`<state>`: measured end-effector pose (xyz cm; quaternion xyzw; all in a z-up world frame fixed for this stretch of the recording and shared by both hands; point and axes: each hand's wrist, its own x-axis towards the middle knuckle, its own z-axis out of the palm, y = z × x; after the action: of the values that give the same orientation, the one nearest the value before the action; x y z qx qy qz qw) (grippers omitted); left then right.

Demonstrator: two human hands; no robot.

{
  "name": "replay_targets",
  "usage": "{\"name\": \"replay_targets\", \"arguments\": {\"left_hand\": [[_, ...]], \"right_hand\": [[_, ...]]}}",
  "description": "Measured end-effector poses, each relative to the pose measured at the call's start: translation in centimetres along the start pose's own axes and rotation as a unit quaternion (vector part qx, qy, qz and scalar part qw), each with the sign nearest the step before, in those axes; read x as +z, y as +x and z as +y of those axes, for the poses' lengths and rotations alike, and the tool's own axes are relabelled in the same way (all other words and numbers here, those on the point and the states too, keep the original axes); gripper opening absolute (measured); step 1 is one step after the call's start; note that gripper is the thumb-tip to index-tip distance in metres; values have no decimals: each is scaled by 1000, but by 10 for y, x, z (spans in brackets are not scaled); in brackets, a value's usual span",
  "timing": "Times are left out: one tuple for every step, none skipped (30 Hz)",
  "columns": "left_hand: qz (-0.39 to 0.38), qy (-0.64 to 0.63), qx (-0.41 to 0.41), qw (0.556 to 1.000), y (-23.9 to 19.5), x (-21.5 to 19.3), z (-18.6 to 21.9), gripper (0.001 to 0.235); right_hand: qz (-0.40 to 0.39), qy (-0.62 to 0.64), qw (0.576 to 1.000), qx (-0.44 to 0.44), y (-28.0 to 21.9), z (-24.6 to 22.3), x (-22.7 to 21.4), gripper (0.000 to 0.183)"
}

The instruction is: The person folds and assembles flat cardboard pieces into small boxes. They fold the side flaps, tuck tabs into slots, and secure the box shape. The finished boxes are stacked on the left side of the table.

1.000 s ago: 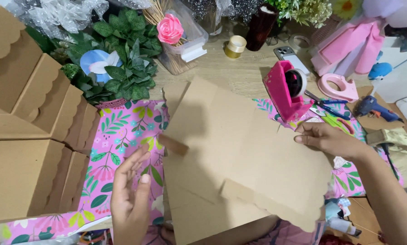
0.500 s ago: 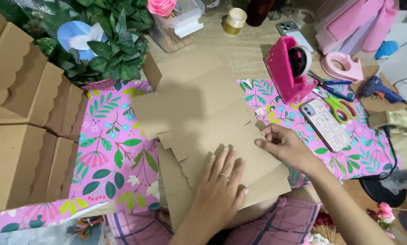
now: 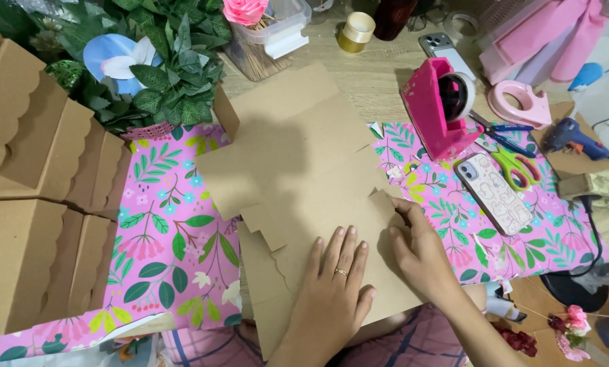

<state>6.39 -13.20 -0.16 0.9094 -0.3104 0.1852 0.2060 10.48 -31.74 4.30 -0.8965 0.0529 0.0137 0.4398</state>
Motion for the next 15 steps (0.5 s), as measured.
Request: {"name": "replay_targets", "arguments": {"left_hand": [[0,0,0,1000,0,0,0,66],[2,-10,-2,1000,0,0,0,65],[4,-19,-4,1000,0,1,0,64],[4,-20,-4,1000,0,2,0,64],[6,-31,-4,999,0,2,0,64],[10,-42,-5,999,0,3,-1,64],[11,-42,-6,999,1,2,-1,64],[7,-34,-5,999,1,0,-1,63],[2,-25,-3,1000,1,-1,-1,61],[3,-26,-4,1000,1,-2,-1,61],[8,-38,-3,999,1,-3,-1,58],[13,-52,-1,999,2,-3,-1,56],[13,-52,-1,999,2,-3,-1,56],[21,-64,2,998,2,-4,-1,57],[28,-75,4,997,3,-4,-1,59]], "right_hand": [[0,0,1000,1,-1,3,0,46],[-2,-17,1000,8,-2,6,0,52],[-3,-34,999,15,-2,8,0,59],[-4,-35,999,16,-3,5,1,59],[-23,8,1000,-3,-3,1,2,59],[-42,50,998,-23,-2,-2,3,58],[-43,50,998,-24,-3,-3,4,58],[-68,40,996,-41,-5,-4,5,60],[-93,30,993,-59,-7,-5,7,65],[-93,30,993,-59,-9,-6,12,65],[-102,-10,991,-87,-12,-8,16,68],[-111,-50,986,-114,-14,-9,21,72],[-111,-50,986,-113,-15,-5,25,72],[-115,-135,972,-153,-16,0,29,73],[-118,-218,950,-191,-17,4,34,74]]}}
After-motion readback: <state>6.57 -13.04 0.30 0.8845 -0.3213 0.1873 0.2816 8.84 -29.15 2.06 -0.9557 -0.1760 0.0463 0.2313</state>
